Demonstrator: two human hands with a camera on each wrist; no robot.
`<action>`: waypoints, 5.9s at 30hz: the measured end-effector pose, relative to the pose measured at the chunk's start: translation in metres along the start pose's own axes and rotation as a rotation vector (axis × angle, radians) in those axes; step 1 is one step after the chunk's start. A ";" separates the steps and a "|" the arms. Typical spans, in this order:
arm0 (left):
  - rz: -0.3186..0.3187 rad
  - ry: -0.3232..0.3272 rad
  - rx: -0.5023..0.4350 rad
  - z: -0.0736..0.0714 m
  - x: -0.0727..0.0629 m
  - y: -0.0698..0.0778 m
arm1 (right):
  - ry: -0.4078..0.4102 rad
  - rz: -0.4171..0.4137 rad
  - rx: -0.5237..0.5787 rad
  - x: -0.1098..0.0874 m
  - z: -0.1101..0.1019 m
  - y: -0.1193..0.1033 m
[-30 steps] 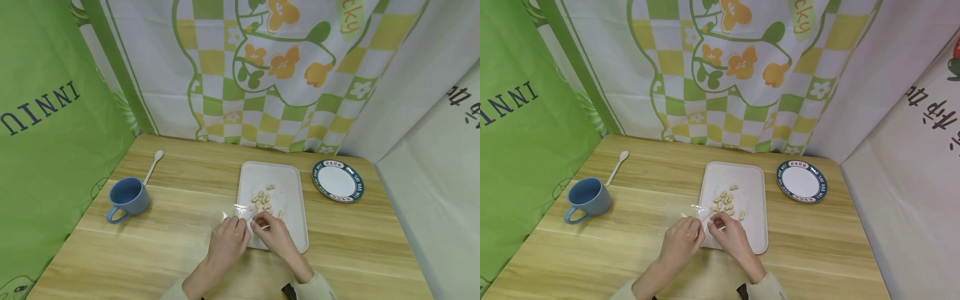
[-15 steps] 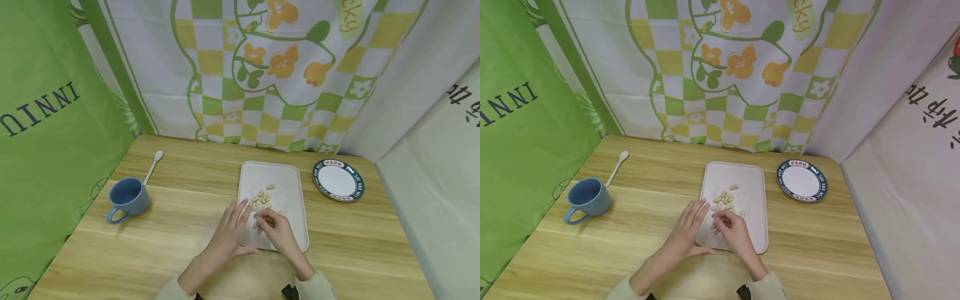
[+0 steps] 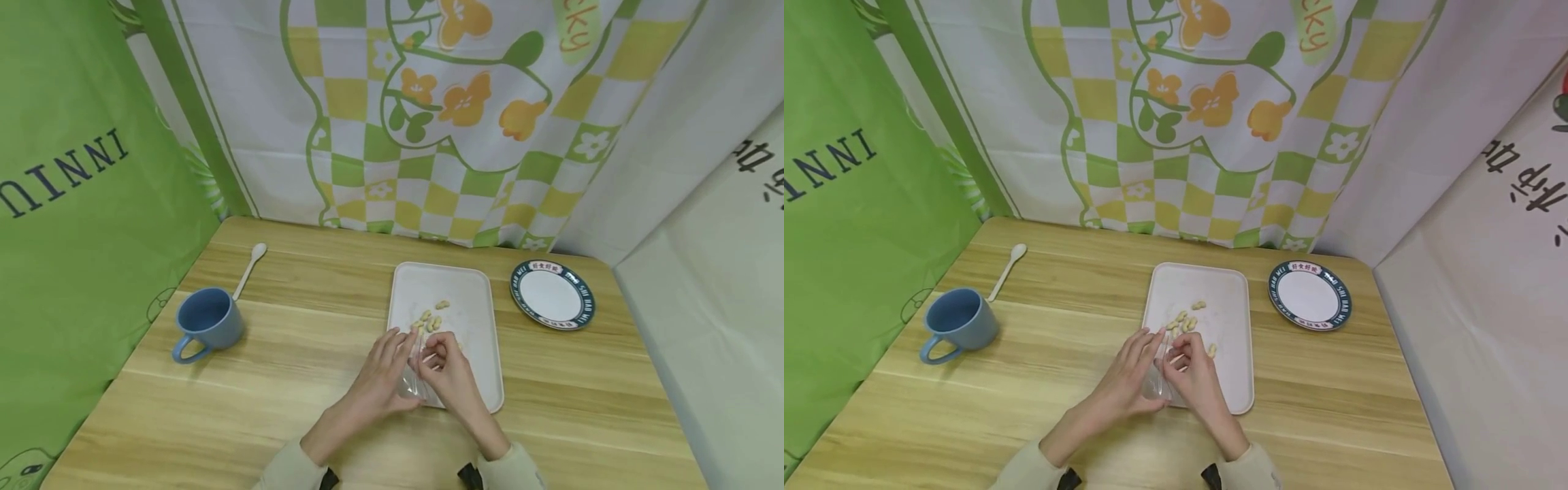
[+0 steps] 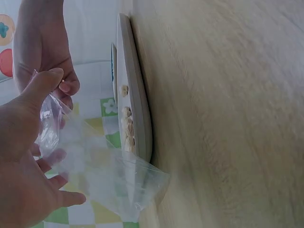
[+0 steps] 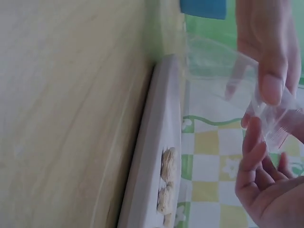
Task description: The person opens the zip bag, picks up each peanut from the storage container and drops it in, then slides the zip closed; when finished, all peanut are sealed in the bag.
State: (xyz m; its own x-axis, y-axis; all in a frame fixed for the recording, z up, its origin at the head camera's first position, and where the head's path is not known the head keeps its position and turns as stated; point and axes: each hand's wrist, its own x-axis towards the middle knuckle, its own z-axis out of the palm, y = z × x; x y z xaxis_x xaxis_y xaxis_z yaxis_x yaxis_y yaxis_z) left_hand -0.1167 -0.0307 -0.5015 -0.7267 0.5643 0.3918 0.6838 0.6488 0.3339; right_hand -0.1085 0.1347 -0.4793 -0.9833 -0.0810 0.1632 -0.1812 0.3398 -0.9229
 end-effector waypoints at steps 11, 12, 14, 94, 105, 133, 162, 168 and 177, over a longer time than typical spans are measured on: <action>0.022 0.055 0.004 0.000 0.000 -0.002 | -0.038 -0.234 -0.136 0.001 0.002 0.013; 0.025 0.054 -0.002 0.000 0.000 -0.002 | -0.049 -0.220 -0.143 0.001 0.003 0.012; 0.023 0.049 -0.017 0.000 0.000 -0.002 | -0.066 -0.187 -0.142 0.000 0.003 0.011; -0.134 0.056 -0.135 -0.014 -0.005 -0.039 | -0.182 -0.195 -0.524 0.064 -0.073 0.020; -0.141 0.048 -0.146 -0.018 -0.001 -0.047 | -0.301 0.161 -0.686 0.060 -0.068 0.045; -0.107 0.066 -0.141 -0.013 0.002 -0.049 | -0.192 0.162 -0.678 0.052 -0.062 0.058; -0.138 0.044 -0.133 -0.016 0.004 -0.048 | 0.058 -0.046 -0.407 0.042 -0.069 0.018; -0.139 0.047 -0.145 -0.016 0.004 -0.048 | 0.051 -0.066 -0.403 0.041 -0.066 0.012; -0.156 0.034 -0.161 -0.016 0.004 -0.048 | 0.043 -0.108 -0.346 0.040 -0.055 0.002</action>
State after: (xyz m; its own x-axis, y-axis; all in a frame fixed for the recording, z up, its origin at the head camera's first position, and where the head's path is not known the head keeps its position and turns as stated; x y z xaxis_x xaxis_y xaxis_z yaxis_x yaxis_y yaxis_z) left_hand -0.1510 -0.0675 -0.5021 -0.8237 0.4440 0.3527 0.5669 0.6352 0.5245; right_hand -0.1492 0.1843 -0.4558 -0.9566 -0.0967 0.2747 -0.2726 0.6293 -0.7277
